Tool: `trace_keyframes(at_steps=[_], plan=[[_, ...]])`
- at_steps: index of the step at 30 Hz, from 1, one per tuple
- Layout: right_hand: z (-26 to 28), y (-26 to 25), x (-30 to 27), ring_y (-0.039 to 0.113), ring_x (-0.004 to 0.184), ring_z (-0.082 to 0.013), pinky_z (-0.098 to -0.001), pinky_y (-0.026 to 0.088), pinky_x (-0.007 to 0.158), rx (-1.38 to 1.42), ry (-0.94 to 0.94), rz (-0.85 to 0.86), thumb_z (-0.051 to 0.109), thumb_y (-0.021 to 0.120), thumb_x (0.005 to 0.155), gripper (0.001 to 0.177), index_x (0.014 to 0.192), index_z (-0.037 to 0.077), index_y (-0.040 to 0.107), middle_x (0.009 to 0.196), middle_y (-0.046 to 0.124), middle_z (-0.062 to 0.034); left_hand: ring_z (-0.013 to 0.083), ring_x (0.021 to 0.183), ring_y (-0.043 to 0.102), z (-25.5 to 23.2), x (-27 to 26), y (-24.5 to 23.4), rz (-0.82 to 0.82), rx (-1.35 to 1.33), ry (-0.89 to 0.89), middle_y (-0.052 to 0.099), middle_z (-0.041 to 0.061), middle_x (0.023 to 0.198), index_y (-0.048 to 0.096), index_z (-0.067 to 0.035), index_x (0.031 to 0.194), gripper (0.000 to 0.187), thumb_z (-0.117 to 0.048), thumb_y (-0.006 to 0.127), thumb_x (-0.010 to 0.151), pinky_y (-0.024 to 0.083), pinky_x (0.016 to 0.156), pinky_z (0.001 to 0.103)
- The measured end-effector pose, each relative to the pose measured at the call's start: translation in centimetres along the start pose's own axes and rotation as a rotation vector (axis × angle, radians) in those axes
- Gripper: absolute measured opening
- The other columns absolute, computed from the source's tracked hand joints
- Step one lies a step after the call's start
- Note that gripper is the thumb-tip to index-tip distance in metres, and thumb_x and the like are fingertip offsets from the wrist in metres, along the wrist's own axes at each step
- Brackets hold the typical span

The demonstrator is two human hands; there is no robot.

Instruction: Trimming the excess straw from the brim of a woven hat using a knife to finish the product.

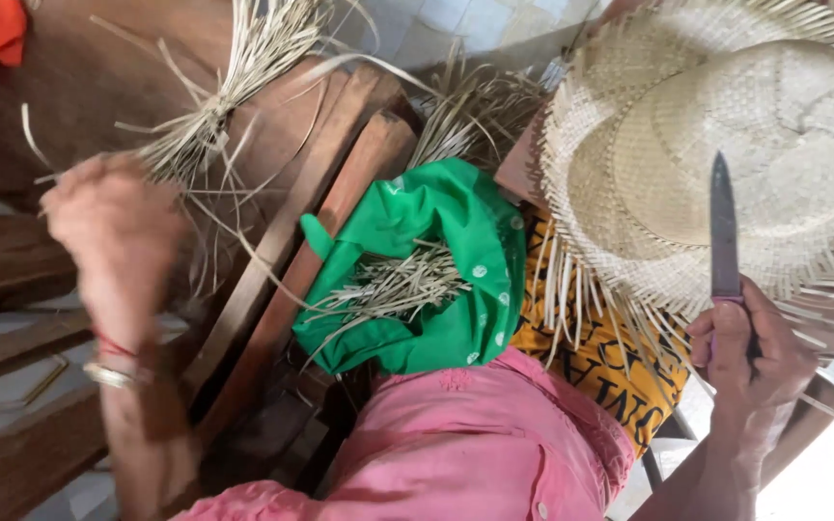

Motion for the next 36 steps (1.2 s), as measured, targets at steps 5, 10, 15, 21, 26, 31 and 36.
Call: trace_keyframes(at_steps=[5,10,15,21,26,31,36], plan=[[-0.6,-0.1,0.0,0.039,0.046,-0.013,-0.0232,0.03,0.038,0.011,-0.009,-0.005,0.011,0.039,0.104,0.026,0.091,-0.009,0.051,0.063,0.048,-0.0112,0.0035,0.045,0.03,-7.4,-2.0,-14.3,-0.482,0.031,0.472,0.038,-0.004,0.052,0.053,-0.008,0.078,0.011,-0.005,0.049,0.067,0.019,0.035,0.022],[-0.7,-0.4,0.1,0.04,0.048,-0.015,-0.0245,0.034,0.041,0.009,-0.054,0.006,0.005,0.039,0.104,0.023,0.093,-0.013,0.051,0.066,0.049,-0.0142,0.022,0.08,0.042,-15.2,-4.7,-7.6,0.302,-0.484,0.933,0.052,0.0,0.059,0.055,-0.022,0.069,0.012,-0.013,0.047,0.068,0.025,0.084,0.039],[-1.7,-0.8,0.3,0.041,0.043,-0.0169,-0.0256,0.036,0.037,-0.016,-0.142,0.004,0.0,0.04,0.102,0.023,0.104,-0.019,0.052,0.065,0.051,-0.018,0.0128,0.051,0.041,-6.2,-2.9,-11.2,-0.021,-0.432,0.88,0.049,0.0,0.058,0.051,-0.014,0.067,0.02,0.002,0.043,0.075,0.028,0.05,0.033],[-1.1,-0.8,-0.1,0.042,0.047,-0.016,-0.0244,0.035,0.039,0.005,-0.093,0.024,0.0,0.039,0.103,0.021,0.107,-0.016,0.052,0.069,0.051,-0.0173,0.0155,0.081,0.058,6.1,0.3,-7.7,-0.269,-0.775,0.259,0.062,0.0,0.095,0.063,-0.014,0.1,0.021,0.001,0.051,0.092,0.041,0.062,0.027],[-1.1,-0.6,0.0,0.04,0.044,-0.0144,-0.0229,0.031,0.035,0.019,-0.04,0.021,0.002,0.041,0.104,0.021,0.098,-0.013,0.054,0.062,0.048,-0.014,0.0122,0.045,0.047,5.5,2.1,3.3,-0.186,-0.295,-0.057,0.051,-0.007,0.064,0.056,-0.024,0.071,0.026,-0.018,0.048,0.095,0.026,0.038,0.025],[-1.1,-0.1,-0.1,0.043,0.048,-0.0151,-0.0236,0.035,0.04,0.001,-0.042,0.034,-0.002,0.041,0.102,0.022,0.114,-0.016,0.051,0.069,0.051,-0.0166,0.0178,0.071,0.056,-1.6,-2.0,-10.0,-0.695,0.581,0.133,0.059,0.009,0.076,0.062,-0.014,0.079,0.062,-0.056,0.027,0.109,0.044,0.065,0.024],[-1.7,-0.4,0.4,0.041,0.044,-0.0117,-0.0235,0.038,0.042,-0.038,-0.026,-0.013,0.002,0.042,0.097,0.018,0.106,-0.008,0.053,0.063,0.052,-0.0101,0.0159,0.057,0.047,-9.9,-1.9,-17.8,-0.246,-1.21,0.593,0.049,0.0,0.063,0.049,-0.016,0.068,0.005,-0.013,0.052,0.071,0.032,0.054,0.031]])
Point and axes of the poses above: each hand's wrist, its own x-axis towards the middle knuckle, its own y-axis out of the palm, z = x × y, the point moved 4 cm from there along x, towards the middle knuckle
